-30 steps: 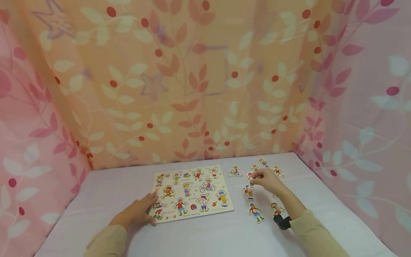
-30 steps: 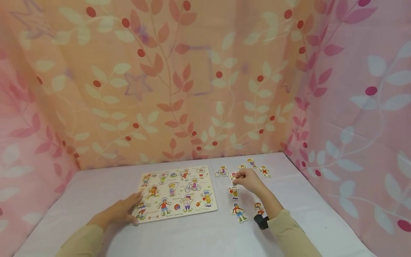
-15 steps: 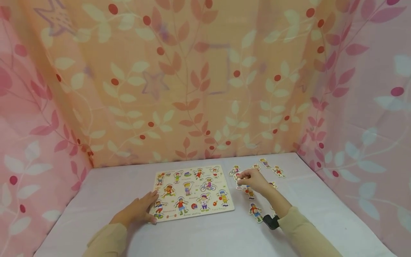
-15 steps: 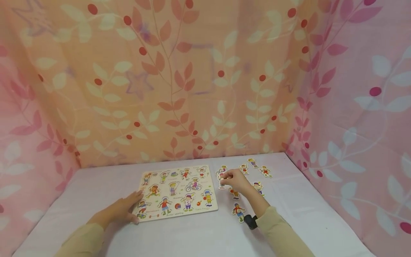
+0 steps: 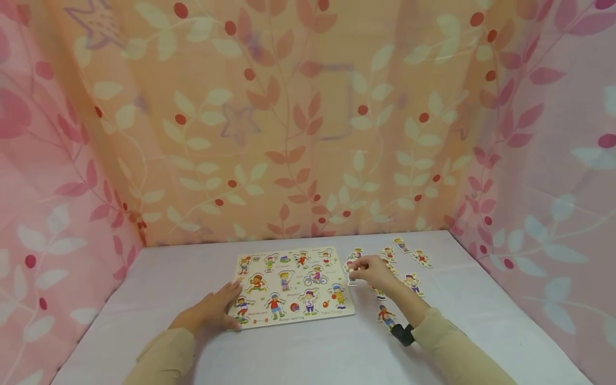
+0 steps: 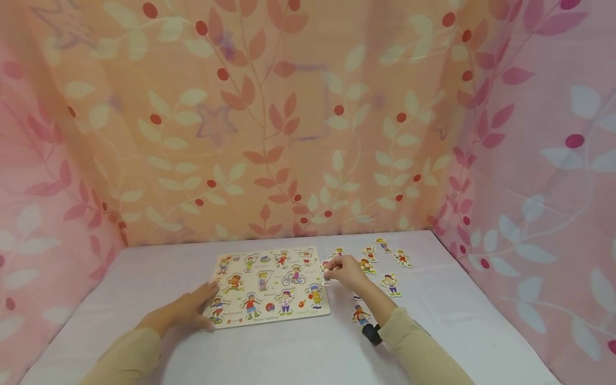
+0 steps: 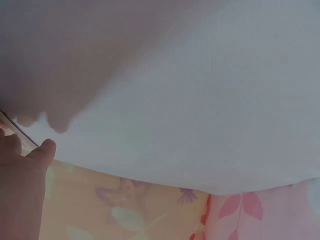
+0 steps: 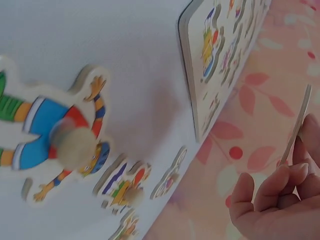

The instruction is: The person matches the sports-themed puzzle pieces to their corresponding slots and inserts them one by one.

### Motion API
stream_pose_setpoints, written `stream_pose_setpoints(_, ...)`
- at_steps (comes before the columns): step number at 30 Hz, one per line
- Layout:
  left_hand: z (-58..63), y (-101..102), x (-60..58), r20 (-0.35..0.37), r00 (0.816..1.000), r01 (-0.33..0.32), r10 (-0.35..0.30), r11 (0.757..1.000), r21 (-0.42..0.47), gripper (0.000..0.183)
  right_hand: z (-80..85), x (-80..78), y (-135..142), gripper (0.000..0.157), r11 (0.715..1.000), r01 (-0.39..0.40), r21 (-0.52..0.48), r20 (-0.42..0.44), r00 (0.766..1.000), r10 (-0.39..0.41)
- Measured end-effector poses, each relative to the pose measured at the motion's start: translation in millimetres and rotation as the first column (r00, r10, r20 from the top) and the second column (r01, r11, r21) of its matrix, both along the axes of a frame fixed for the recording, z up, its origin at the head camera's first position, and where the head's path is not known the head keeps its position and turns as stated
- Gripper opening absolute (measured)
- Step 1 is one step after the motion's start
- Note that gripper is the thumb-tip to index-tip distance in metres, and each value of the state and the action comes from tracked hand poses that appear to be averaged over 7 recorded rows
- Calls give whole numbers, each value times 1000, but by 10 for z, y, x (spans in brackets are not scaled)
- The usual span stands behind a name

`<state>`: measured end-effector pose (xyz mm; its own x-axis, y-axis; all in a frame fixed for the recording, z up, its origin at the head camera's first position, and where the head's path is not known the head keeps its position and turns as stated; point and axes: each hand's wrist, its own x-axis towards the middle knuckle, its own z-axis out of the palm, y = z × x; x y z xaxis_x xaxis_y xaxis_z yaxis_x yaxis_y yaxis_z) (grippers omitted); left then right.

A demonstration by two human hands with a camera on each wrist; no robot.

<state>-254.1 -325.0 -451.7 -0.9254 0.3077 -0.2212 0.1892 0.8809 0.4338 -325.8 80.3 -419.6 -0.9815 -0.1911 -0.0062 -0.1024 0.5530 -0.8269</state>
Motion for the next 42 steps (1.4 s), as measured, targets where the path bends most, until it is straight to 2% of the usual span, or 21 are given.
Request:
stream_pose_setpoints(3, 17, 28, -13, -19, 1000, 14, -13, 1000, 3, 102, -1, -25, -83, 10, 1000, 3, -9, 0, 1000, -3)
stream_pose_setpoints(8, 4, 51, -64, -43, 999, 31, -33, 998, -52, 103, 10, -77, -218, 12, 998, 14, -55, 30, 999, -12)
stream_pose_setpoints(15, -60, 52, -64, -15, 1000, -3, 2, 999, -42, 104, 21, -121, -362, 13, 997, 27, -70, 52, 998, -24)
stream_pose_setpoints(23, -51, 39, -41, -21, 1000, -21, 20, 998, -54, 103, -47, -98, -635, 10, 983, 43, -177, 190, 982, -9)
stream_pose_setpoints(29, -31, 56, -50, 5, 1000, -22, 23, 998, -61, 103, -130, -123, -816, 13, 975, 76, -208, 217, 976, -30)
stream_pose_setpoints(35, -36, 65, -43, 0, 1000, -26, 26, 998, -48, 104, -206, -109, -990, 17, 967, 78, -241, 231, 973, -21)
stream_pose_setpoints(42, -43, 66, -41, -15, 1000, -26, 25, 998, -57, 104, -212, -127, -1149, 17, 959, 74, -275, 238, 971, -7)
